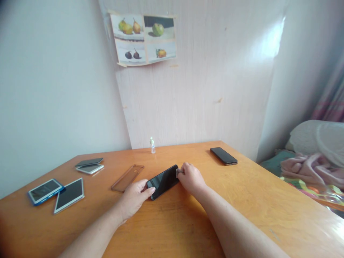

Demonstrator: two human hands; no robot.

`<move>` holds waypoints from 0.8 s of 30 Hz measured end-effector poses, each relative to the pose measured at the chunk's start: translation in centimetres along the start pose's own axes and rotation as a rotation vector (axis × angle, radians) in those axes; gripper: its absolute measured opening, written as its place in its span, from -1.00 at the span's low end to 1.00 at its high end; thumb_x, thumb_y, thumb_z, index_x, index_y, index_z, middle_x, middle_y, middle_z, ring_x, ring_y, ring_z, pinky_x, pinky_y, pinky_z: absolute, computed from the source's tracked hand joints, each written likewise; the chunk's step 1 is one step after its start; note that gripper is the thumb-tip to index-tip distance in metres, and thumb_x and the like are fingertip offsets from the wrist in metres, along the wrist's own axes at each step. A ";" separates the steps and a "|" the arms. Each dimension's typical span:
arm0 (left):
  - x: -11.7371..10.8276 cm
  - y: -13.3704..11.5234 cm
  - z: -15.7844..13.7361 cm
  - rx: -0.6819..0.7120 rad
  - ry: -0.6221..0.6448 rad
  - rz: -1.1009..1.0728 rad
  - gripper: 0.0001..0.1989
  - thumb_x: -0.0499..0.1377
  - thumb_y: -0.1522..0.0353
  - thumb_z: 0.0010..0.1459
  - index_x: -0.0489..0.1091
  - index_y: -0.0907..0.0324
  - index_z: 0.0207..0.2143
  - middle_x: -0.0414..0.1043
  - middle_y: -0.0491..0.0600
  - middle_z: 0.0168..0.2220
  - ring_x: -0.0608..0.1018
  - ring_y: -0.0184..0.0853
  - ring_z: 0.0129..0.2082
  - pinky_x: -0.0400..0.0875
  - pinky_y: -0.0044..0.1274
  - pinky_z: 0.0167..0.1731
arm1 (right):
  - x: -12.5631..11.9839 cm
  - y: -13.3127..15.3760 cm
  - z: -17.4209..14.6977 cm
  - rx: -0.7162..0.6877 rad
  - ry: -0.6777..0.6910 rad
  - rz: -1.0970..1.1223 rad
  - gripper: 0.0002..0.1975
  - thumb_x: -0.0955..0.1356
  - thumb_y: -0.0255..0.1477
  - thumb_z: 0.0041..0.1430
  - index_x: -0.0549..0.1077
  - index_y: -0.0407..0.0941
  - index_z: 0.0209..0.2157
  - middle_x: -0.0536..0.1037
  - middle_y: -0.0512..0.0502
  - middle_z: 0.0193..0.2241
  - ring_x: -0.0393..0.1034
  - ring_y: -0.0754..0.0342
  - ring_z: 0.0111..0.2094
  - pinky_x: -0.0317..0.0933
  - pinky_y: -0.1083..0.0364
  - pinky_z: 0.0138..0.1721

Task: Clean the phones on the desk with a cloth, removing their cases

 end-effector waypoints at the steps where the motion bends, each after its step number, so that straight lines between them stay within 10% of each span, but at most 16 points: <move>1: 0.1 0.0 0.0 -0.001 0.005 -0.011 -0.70 0.17 0.16 0.12 0.43 0.23 -0.28 0.52 -0.03 -0.33 0.49 -0.25 -0.29 0.29 -0.51 -0.30 | 0.1 0.1 0.0 -0.015 -0.010 0.008 -0.96 0.31 -0.48 0.07 0.41 -0.11 -0.42 0.48 -0.06 -0.45 0.31 0.08 -0.41 0.05 0.15 -0.41; 12: 0.1 -0.5 -0.3 -0.026 -0.031 -0.065 -0.70 0.18 0.14 0.12 0.39 0.22 -0.36 0.42 -0.12 -0.43 0.41 -0.35 -0.41 0.22 -0.57 -0.41 | 0.1 9.1 -5.8 -0.651 0.154 0.360 -0.79 0.25 -0.47 0.25 0.53 -0.06 -0.23 0.51 -0.13 -0.18 0.40 0.06 -0.16 0.29 0.09 -0.09; 20: 0.5 0.1 -0.1 -0.058 0.011 -0.130 -0.68 0.17 0.13 0.13 0.39 0.23 -0.30 0.48 -0.05 -0.39 0.46 -0.34 -0.39 0.25 -0.57 -0.40 | 0.7 3.8 -1.8 -0.382 0.000 0.200 -0.74 0.25 -0.44 0.24 0.58 -0.08 -0.23 0.55 -0.16 -0.16 0.41 -0.04 -0.05 0.25 -0.01 0.04; 24: 0.5 0.0 -0.2 -0.068 -0.002 -0.173 -0.68 0.18 0.13 0.13 0.39 0.23 -0.28 0.48 -0.05 -0.38 0.47 -0.34 -0.38 0.28 -0.55 -0.36 | 1.0 5.3 -3.0 -0.486 0.071 0.264 -0.74 0.25 -0.50 0.21 0.56 -0.06 -0.22 0.54 -0.13 -0.19 0.42 0.01 -0.11 0.28 0.06 -0.03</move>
Point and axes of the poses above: each hand's wrist, its own z-axis towards the middle knuckle, its own x-axis out of the palm, y = z × x, the point moved 5 cm from there along z, towards the middle knuckle
